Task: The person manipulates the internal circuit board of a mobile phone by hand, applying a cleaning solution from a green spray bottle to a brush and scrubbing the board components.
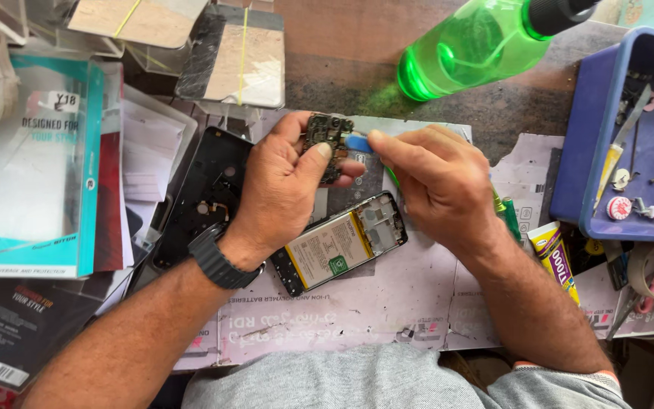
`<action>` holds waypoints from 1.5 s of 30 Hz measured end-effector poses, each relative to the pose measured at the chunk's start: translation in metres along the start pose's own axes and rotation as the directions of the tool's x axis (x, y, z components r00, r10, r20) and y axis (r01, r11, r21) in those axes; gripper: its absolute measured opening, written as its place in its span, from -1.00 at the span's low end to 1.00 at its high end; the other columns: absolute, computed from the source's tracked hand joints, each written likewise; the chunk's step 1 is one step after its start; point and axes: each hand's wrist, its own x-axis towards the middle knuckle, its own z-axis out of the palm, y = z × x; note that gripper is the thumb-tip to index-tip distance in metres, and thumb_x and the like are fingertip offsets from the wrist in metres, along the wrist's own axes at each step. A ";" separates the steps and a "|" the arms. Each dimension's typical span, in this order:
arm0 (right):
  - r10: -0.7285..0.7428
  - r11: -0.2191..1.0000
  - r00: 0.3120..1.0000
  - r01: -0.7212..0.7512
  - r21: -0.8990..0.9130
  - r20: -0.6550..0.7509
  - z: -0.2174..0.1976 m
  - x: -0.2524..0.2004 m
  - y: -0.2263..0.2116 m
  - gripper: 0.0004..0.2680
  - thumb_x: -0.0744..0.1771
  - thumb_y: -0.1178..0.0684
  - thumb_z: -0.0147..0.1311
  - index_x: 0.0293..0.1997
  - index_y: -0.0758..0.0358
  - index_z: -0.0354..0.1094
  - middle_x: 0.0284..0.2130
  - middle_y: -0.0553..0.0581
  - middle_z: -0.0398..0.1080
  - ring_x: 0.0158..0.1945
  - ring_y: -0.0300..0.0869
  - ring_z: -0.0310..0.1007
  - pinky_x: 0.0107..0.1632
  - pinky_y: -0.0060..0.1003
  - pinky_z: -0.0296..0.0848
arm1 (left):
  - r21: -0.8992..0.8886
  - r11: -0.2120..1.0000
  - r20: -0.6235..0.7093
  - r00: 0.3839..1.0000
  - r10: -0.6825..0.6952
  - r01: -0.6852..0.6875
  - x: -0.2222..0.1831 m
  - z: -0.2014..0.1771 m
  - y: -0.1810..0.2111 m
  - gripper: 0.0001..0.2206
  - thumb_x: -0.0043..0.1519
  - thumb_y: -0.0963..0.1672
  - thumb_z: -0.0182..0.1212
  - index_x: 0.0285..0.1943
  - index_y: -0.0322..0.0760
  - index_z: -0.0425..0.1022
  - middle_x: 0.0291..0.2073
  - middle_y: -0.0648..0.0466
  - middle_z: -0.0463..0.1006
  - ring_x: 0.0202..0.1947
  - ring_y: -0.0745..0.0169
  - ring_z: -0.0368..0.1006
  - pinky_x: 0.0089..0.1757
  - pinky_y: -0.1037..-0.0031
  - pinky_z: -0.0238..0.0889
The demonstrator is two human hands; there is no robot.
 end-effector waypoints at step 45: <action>-0.055 0.992 0.998 0.055 -0.110 0.008 -0.007 0.003 -0.002 -0.71 0.30 0.38 0.19 0.12 0.23 0.48 -0.25 0.15 0.51 -0.26 -0.09 0.49 -0.23 -0.20 0.48 | -0.018 1.000 0.039 0.999 0.011 -0.011 -0.007 0.001 0.004 -0.81 0.45 -0.19 -0.07 0.17 -0.40 0.34 -0.02 -0.03 0.61 -0.06 0.27 0.63 -0.03 0.42 0.61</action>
